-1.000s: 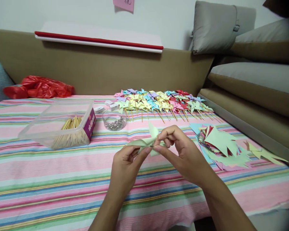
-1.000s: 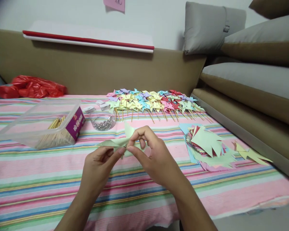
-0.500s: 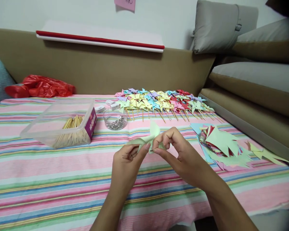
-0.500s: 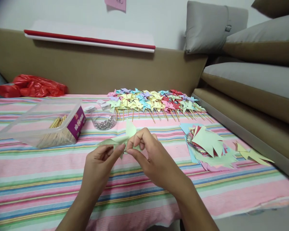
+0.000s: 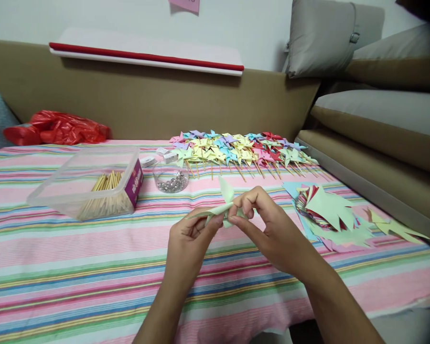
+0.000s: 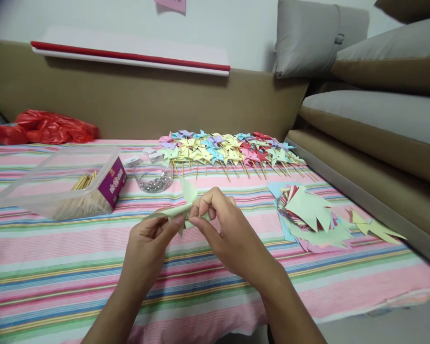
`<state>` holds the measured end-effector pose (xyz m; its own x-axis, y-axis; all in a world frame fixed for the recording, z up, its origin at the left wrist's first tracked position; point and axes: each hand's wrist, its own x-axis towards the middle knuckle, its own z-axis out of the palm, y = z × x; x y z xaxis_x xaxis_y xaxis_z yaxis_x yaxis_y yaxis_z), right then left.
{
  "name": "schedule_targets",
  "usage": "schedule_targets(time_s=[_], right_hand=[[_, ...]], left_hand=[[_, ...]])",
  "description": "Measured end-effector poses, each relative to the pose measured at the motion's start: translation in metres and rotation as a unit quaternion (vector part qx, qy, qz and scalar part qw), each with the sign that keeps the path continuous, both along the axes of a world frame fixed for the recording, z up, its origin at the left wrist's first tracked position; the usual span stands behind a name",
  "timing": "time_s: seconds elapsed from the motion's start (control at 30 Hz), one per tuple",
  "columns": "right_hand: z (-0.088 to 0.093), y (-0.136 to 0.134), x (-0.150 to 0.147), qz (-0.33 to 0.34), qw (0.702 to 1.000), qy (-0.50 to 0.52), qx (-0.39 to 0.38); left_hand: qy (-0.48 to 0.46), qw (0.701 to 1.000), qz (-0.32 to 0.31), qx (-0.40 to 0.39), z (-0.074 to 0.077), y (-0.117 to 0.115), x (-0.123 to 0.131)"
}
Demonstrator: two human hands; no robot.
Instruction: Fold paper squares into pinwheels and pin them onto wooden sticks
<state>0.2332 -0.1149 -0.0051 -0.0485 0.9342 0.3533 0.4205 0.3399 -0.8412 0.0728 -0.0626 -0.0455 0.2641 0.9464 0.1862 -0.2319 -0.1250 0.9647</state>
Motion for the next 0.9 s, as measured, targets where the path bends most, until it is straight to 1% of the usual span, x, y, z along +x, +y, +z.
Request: schedule_targets(time_s=[0.23, 0.43, 0.57, 0.73, 0.9], right_hand=[[-0.002, 0.002, -0.002, -0.009, 1.0, 0.007, -0.003], [-0.003, 0.004, -0.003, -0.027, 1.0, 0.006, 0.004], [-0.003, 0.005, -0.004, -0.042, 0.999, 0.005, 0.0], [-0.003, 0.004, -0.004, -0.052, 0.999, -0.013, 0.001], [-0.001, 0.003, -0.005, -0.075, 0.994, -0.071, 0.036]], left_hand=[[-0.002, 1.0, -0.007, -0.013, -0.003, 0.001, 0.0], [0.016, 1.0, 0.005, -0.014, -0.006, 0.001, 0.001], [0.022, 1.0, 0.005, -0.019, -0.003, 0.0, 0.003], [0.014, 0.999, 0.02, -0.022, 0.003, -0.002, 0.006], [0.025, 0.999, 0.028, -0.019, 0.005, -0.003, 0.005]])
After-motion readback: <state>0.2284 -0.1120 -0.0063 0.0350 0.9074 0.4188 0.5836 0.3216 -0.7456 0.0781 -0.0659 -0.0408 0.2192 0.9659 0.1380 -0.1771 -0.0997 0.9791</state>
